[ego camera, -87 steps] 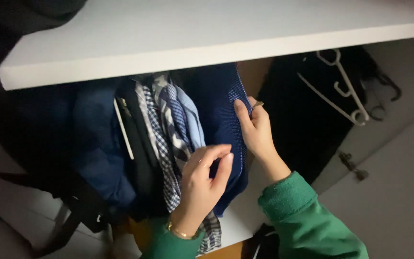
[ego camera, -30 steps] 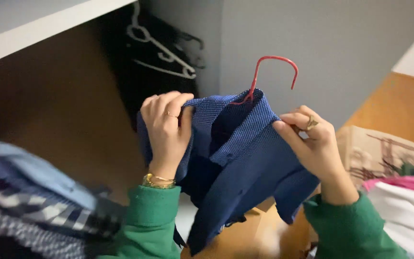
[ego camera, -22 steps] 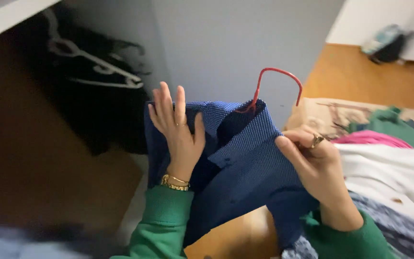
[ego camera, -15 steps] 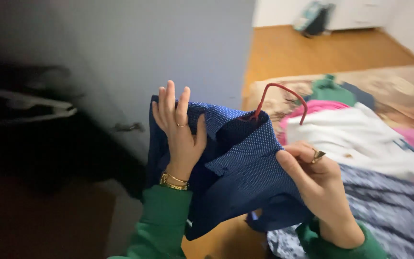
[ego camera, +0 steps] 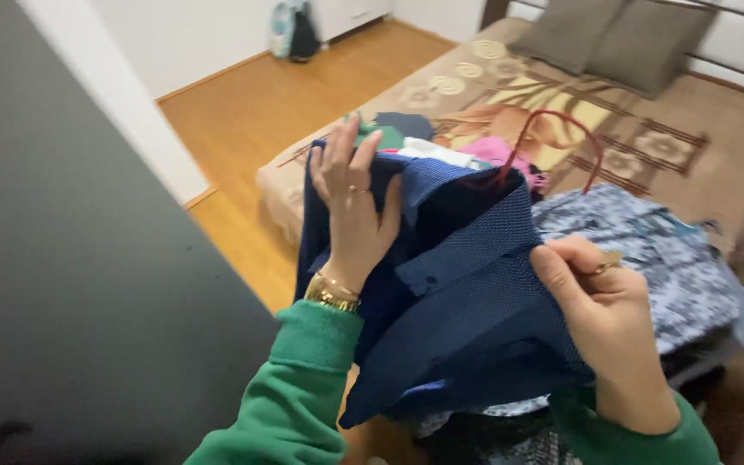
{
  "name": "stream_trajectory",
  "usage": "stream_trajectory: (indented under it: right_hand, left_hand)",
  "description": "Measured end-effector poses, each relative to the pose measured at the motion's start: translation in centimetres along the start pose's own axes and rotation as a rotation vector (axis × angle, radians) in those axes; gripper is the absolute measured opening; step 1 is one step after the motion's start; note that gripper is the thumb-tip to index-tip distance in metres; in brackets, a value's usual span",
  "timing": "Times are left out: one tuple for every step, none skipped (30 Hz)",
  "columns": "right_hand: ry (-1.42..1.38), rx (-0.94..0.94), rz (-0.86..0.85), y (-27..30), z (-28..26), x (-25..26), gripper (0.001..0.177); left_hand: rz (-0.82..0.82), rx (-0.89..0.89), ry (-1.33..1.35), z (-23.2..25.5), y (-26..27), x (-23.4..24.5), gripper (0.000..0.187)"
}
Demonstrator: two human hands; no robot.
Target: The person repeatedly removes shirts and tops from hangers in a wardrobe and places them on a bed. The person handles each garment one at a time, taking it off the hanger and laying it on the growing pile on the bed.
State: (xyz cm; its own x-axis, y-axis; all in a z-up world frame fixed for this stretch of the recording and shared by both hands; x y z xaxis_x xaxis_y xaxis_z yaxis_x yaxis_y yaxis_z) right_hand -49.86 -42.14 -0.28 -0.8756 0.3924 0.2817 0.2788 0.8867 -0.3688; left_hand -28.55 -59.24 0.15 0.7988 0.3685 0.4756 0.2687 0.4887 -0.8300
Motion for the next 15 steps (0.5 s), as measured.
stream_trajectory:
  right_hand:
    - [0.033,0.002,0.04,-0.1,0.4,1.4,0.015]
    - [0.043,-0.006,0.063,-0.1,0.5,2.6,0.015]
    - [0.047,-0.07,0.122,-0.1,0.9,3.9,0.016]
    - [0.05,-0.133,0.179,0.0,1.5,5.3,0.017]
    - [0.06,-0.14,0.201,-0.1,2.2,6.6,0.017]
    - [0.072,-0.168,0.26,-0.1,2.9,8.0,0.015]
    - [0.083,-0.197,0.32,-0.1,3.6,9.4,0.014]
    - [0.09,-0.202,0.336,-0.4,4.5,10.7,0.014]
    - [0.109,-0.177,0.383,-0.8,5.1,12.2,0.013]
    - [0.127,-0.151,0.425,-1.1,5.9,13.7,0.012]
    - [0.133,-0.155,0.435,-1.6,6.8,15.2,0.012]
    - [0.106,-0.154,0.472,-2.2,7.7,16.8,0.011]
    - [0.08,-0.153,0.51,-2.7,8.6,18.3,0.011]
    - [0.081,-0.152,0.513,-3.5,9.2,19.4,0.011]
    - [0.068,-0.173,0.534,-4.2,9.9,20.6,0.014]
  left_hand:
    - [-0.001,-0.035,0.037,0.8,-0.9,-1.8,0.044]
    - [-0.009,-0.047,0.059,1.6,-1.6,-3.3,0.044]
    - [-0.009,-0.057,0.103,2.5,-2.3,-4.8,0.043]
    - [-0.009,-0.066,0.147,3.4,-2.9,-6.4,0.043]
    - [-0.015,-0.077,0.169,4.3,-3.4,-8.0,0.043]
    - [-0.024,-0.093,0.178,5.1,-3.9,-9.6,0.044]
    - [-0.032,-0.109,0.188,6.0,-4.5,-11.1,0.045]
    - [-0.036,-0.117,0.203,6.7,-5.1,-12.5,0.045]
    - [-0.043,-0.127,0.227,7.5,-5.7,-13.9,0.046]
    - [-0.049,-0.135,0.246,8.2,-6.2,-15.3,0.046]
    - [-0.053,-0.139,0.257,8.9,-6.5,-16.6,0.046]
    - [-0.067,-0.152,0.239,9.6,-6.9,-17.8,0.049]
    - [-0.08,-0.164,0.22,10.2,-7.3,-18.9,0.052]
    - [-0.08,-0.167,0.223,10.6,-7.2,-20.1,0.052]
    - [-0.117,-0.168,0.204,11.0,-7.0,-21.6,0.053]
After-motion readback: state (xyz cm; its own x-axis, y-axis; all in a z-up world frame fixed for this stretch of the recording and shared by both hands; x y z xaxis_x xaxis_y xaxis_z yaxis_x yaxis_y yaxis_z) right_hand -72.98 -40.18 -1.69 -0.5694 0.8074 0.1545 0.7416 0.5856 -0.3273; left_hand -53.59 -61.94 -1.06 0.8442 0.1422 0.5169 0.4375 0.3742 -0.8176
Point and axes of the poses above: each hand's wrist, its own y-axis away from the middle knuckle, its own x-axis out of the back of the hand, z = x × y, the point moved 6 cm from there along -y, towards the middle knuckle, and after that the axes turned 8 degrees about -z, right-handed, at the moved point
